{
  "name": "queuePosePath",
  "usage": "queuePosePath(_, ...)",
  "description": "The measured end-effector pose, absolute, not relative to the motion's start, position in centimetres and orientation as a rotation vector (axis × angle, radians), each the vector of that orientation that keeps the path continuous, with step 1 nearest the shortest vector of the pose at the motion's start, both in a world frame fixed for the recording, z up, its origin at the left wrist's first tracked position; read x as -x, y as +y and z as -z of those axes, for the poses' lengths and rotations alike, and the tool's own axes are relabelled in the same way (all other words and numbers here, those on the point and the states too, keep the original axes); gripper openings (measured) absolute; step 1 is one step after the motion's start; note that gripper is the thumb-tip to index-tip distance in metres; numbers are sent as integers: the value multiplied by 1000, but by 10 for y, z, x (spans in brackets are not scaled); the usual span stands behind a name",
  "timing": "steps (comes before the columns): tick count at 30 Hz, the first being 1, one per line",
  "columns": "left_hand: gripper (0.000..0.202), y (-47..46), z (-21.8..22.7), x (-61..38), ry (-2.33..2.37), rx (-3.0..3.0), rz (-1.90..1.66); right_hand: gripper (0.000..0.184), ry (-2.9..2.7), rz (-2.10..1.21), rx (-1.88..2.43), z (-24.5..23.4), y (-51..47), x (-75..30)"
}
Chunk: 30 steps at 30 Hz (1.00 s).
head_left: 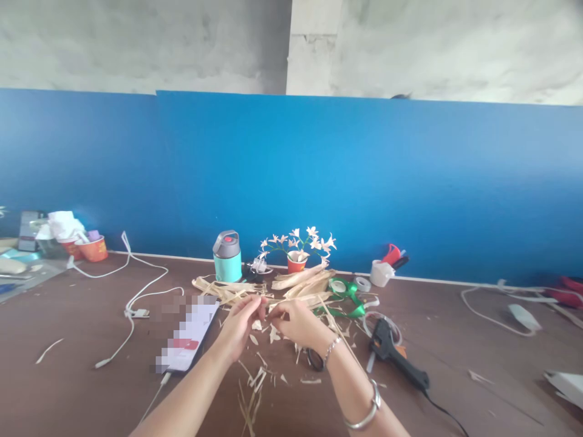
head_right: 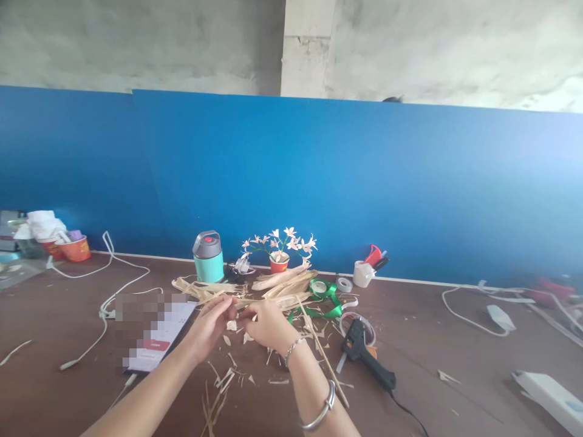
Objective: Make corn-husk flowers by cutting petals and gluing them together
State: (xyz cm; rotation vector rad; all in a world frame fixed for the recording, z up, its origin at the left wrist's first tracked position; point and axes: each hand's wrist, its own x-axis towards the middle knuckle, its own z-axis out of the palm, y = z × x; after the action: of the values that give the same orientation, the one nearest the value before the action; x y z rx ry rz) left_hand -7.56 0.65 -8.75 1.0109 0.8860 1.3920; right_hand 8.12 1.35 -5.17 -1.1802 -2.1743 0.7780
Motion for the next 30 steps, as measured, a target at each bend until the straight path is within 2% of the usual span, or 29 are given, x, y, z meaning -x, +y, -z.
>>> queuePosePath(3,26,3,83,75,926,-1111,-1335,27,-1920,-828,1214,53,18,-81)
queuePosePath(6,25,2,81,74,954,-1158,-1283,27,-1668,-1031,1192,52,21,-78)
queuePosePath(10,23,3,82,73,923,-1140,-1268,26,-1604,-1242,1116,49,18,-77)
queuePosePath(23,23,-1,79,72,971,-1234,-1212,17,-1626,-1117,1176,51,17,-76)
queuePosePath(30,31,-2,73,74,1071,-1389,-1117,14,-1693,-940,1204,51,20,-79)
